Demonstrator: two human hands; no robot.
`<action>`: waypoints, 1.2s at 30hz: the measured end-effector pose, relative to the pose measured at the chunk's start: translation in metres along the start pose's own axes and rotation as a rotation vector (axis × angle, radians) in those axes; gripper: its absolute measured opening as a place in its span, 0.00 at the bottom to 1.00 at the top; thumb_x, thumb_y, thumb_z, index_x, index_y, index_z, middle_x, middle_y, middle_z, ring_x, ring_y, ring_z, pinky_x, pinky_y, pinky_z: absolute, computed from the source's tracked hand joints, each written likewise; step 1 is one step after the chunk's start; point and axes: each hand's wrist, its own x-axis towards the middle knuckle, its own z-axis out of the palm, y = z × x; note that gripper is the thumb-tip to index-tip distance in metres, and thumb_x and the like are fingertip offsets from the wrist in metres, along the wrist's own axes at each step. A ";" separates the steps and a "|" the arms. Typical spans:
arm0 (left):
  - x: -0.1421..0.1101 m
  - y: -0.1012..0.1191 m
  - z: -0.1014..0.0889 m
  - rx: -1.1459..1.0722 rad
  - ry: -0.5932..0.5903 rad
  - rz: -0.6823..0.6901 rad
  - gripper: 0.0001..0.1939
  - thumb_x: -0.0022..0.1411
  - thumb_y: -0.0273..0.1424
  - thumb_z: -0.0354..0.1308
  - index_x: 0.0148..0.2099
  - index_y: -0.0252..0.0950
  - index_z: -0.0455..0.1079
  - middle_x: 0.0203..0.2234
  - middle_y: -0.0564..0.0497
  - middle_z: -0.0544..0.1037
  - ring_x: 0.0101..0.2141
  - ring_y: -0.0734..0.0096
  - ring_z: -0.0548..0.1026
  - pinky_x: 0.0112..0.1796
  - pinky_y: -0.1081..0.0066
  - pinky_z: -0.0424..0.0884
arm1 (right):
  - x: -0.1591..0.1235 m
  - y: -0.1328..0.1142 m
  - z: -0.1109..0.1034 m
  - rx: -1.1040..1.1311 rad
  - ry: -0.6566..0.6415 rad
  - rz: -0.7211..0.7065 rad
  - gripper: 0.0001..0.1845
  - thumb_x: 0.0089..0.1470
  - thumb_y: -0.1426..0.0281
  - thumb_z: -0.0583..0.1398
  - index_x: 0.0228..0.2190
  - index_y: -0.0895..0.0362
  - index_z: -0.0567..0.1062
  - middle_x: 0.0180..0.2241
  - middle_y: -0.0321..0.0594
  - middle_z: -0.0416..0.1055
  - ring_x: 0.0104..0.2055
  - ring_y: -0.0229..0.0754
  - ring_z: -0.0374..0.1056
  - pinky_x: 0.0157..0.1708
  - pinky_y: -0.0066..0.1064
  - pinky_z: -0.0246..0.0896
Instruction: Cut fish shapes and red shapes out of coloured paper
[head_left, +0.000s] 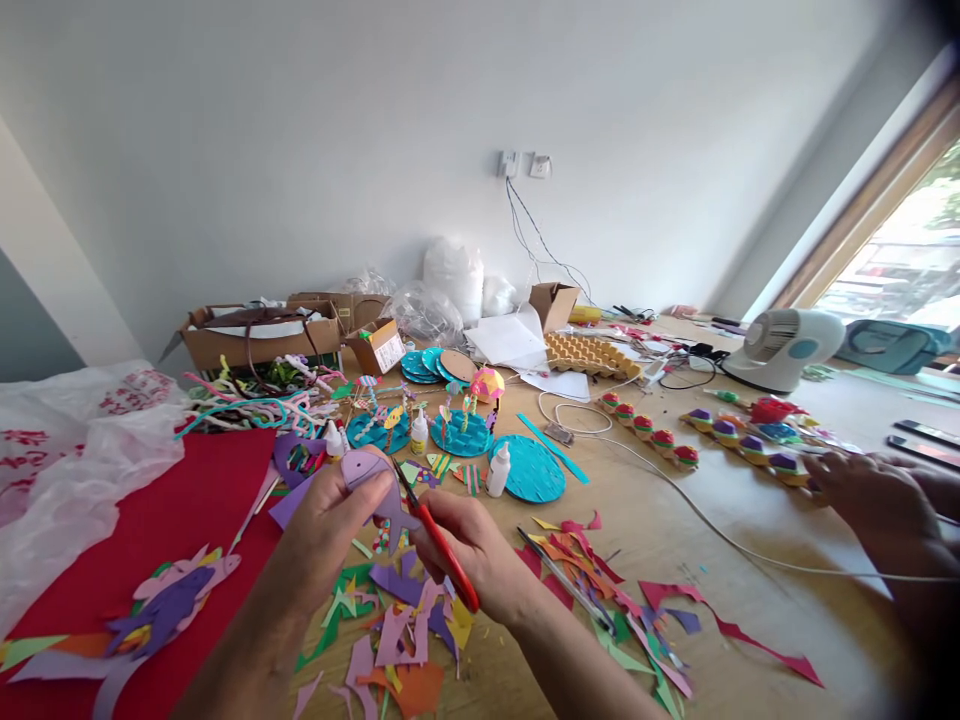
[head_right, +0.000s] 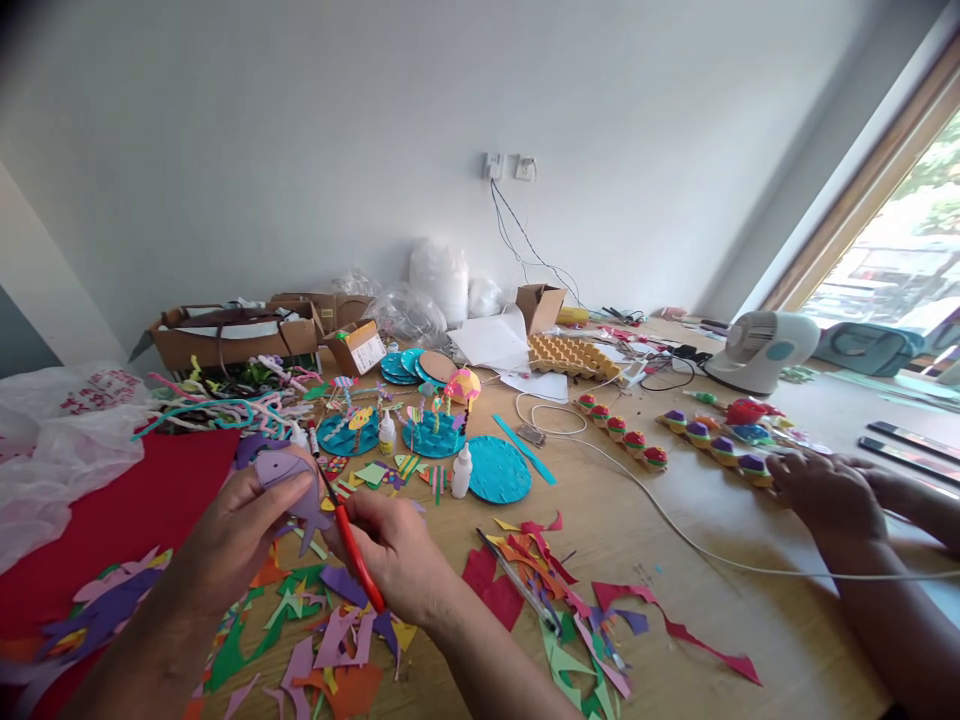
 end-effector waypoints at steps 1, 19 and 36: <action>0.000 -0.001 -0.001 0.003 -0.007 0.001 0.11 0.54 0.34 0.58 0.22 0.38 0.66 0.17 0.58 0.63 0.22 0.75 0.60 0.24 0.76 0.58 | 0.000 0.000 0.000 -0.005 0.001 -0.002 0.17 0.54 0.61 0.58 0.21 0.55 0.60 0.18 0.30 0.57 0.22 0.33 0.52 0.21 0.25 0.45; 0.000 0.000 -0.002 0.012 -0.073 -0.121 0.10 0.53 0.36 0.59 0.24 0.37 0.66 0.19 0.58 0.65 0.23 0.76 0.60 0.24 0.76 0.59 | -0.003 0.006 -0.001 -0.019 0.005 -0.033 0.17 0.55 0.62 0.59 0.21 0.56 0.61 0.18 0.29 0.55 0.21 0.32 0.50 0.20 0.25 0.44; -0.001 0.003 0.000 0.005 -0.102 -0.110 0.11 0.54 0.36 0.58 0.24 0.37 0.65 0.19 0.58 0.64 0.22 0.76 0.60 0.22 0.77 0.59 | -0.005 0.005 -0.002 -0.078 -0.005 -0.050 0.20 0.56 0.57 0.58 0.22 0.56 0.61 0.20 0.30 0.55 0.23 0.33 0.49 0.21 0.25 0.43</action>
